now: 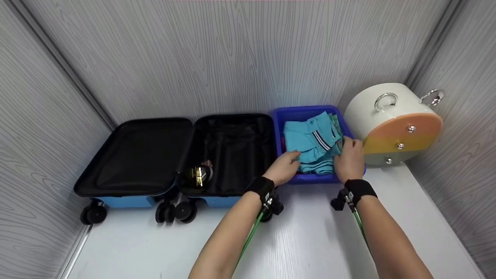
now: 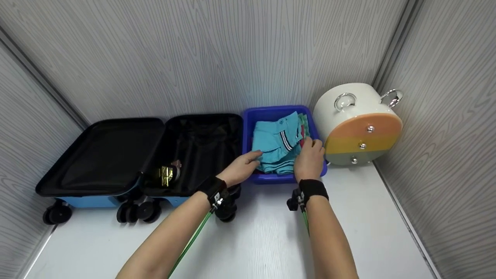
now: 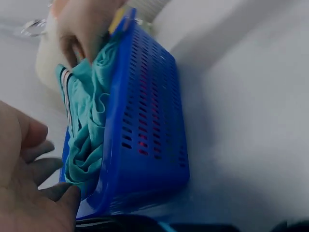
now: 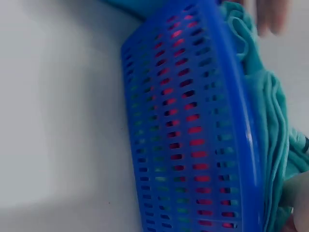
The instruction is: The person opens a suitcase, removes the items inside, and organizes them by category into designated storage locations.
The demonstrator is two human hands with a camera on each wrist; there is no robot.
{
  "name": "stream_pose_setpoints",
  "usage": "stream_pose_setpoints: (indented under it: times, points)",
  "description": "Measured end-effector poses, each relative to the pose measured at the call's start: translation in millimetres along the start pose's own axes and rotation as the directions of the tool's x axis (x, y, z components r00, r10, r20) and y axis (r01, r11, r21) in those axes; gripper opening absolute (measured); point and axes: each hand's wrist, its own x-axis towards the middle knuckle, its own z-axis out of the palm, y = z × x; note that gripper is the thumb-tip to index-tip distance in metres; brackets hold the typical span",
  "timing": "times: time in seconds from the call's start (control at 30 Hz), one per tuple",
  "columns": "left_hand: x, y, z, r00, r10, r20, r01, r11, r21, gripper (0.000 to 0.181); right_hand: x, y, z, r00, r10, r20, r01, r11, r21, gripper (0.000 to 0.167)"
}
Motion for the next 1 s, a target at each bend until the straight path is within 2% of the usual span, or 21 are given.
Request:
stream_pose_setpoints:
  times: [0.07,0.1,0.17,0.2,0.23,0.3,0.37,0.4,0.5,0.57,0.67,0.77,0.87,1.0]
  points:
    - [-1.5,2.2,-0.2,0.998,0.042,0.041,-0.046,0.992,0.116,0.045,-0.7,-0.4,0.3,0.992,-0.121,-0.016,0.120,0.992,-0.049,0.054]
    - [-2.4,3.4,-0.5,0.996,0.056,0.062,-0.066,0.984,0.163,0.045,-1.4,-0.9,0.0,0.982,-0.190,-0.004,0.189,0.979,-0.072,0.055]
    - [-3.8,5.4,-1.0,0.993,0.058,0.104,-0.082,0.965,0.250,0.046,-2.3,-1.1,-0.9,0.949,-0.308,0.060,0.314,0.942,-0.121,0.047]
    - [-4.4,6.2,-1.0,0.991,0.052,0.121,-0.086,0.952,0.293,0.048,-3.0,-2.0,-2.1,0.936,-0.333,0.113,0.345,0.930,-0.123,0.044]
    - [-4.9,7.0,-1.0,0.989,0.041,0.141,-0.087,0.937,0.339,0.049,-3.3,-2.8,-3.3,0.928,-0.332,0.170,0.353,0.928,-0.115,0.039]
    - [-5.6,7.8,0.0,0.986,0.016,0.168,-0.086,0.903,0.421,0.055,-3.2,-6.2,-6.5,0.917,-0.282,0.283,0.321,0.942,-0.102,0.035]
    - [-6.4,7.8,1.8,0.982,-0.010,0.186,-0.086,0.863,0.498,0.061,-1.7,-10.9,-9.7,0.901,-0.202,0.383,0.255,0.962,-0.093,0.041]
    - [-6.9,7.5,2.6,0.981,-0.016,0.196,-0.092,0.844,0.529,0.064,-0.7,-13.5,-11.3,0.887,-0.168,0.430,0.226,0.970,-0.087,0.046]
    - [-7.2,5.1,5.1,0.979,-0.028,0.204,-0.100,0.800,0.592,0.073,2.1,-20.5,-15.7,0.825,-0.094,0.557,0.165,0.983,-0.078,0.059]
    - [-7.1,3.0,6.4,0.979,-0.034,0.199,-0.098,0.781,0.617,0.076,3.7,-22.2,-17.5,0.777,-0.043,0.628,0.110,0.992,-0.068,0.067]
    - [-6.5,0.0,7.4,0.980,-0.043,0.196,-0.089,0.784,0.615,0.081,4.9,-23.3,-19.7,0.710,0.027,0.703,0.024,0.998,-0.063,0.074]
    - [-5.8,-2.1,8.9,0.980,-0.045,0.192,-0.078,0.804,0.590,0.082,7.0,-23.3,-19.0,0.672,0.073,0.737,-0.022,0.997,-0.079,0.078]
    - [-7.2,-4.4,9.4,0.982,-0.032,0.184,-0.078,0.827,0.557,0.080,8.5,-22.7,-16.7,0.665,0.084,0.743,-0.027,0.996,-0.088,0.079]
    - [-12.5,-9.8,4.5,0.986,0.027,0.164,-0.107,0.857,0.505,0.075,8.0,-18.3,-15.2,0.683,0.025,0.730,0.021,0.998,-0.054,0.073]
